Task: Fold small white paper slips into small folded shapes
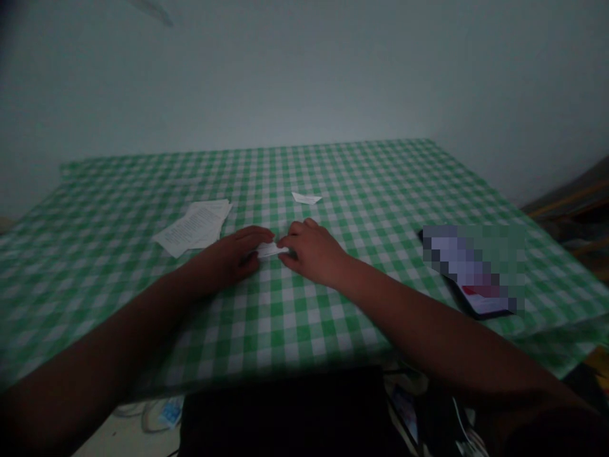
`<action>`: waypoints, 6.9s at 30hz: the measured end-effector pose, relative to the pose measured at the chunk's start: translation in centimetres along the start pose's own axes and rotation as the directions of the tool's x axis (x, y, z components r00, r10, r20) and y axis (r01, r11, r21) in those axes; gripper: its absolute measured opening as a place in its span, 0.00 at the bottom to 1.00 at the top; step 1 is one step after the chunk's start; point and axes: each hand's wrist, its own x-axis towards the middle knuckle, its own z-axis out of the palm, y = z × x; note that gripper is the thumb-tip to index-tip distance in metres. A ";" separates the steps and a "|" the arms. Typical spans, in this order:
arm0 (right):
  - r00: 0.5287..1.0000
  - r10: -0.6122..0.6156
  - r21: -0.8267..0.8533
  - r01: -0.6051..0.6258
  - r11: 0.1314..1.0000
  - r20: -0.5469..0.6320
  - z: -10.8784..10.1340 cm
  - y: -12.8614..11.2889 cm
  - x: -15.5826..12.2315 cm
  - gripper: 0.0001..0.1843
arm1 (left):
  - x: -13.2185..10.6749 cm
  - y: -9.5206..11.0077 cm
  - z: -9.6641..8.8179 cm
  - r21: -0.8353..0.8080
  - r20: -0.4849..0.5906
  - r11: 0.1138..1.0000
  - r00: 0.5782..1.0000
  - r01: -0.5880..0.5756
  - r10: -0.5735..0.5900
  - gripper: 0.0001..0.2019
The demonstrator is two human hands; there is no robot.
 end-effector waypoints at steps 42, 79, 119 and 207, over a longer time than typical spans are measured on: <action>0.915 0.344 0.048 -0.342 0.938 -0.212 0.5 1.1 1.0 0.10 | 0.2 0.4 0.4 -0.099 0.025 0.992 0.996 -0.085 0.087 0.08; 0.979 0.199 0.130 -0.202 0.971 0.039 -0.1 -2.3 0.1 0.14 | 0.3 0.7 -0.2 -0.209 0.039 0.976 0.996 -0.067 0.077 0.16; 0.938 0.336 0.072 -0.330 0.941 -0.087 0.4 -0.7 1.1 0.14 | 0.3 0.5 -0.2 -0.220 0.063 0.975 0.997 -0.030 0.045 0.17; 0.881 0.471 0.002 -0.471 0.882 -0.056 -0.4 1.1 1.8 0.16 | -0.3 -0.6 0.1 -0.201 0.068 0.978 0.995 -0.059 0.074 0.22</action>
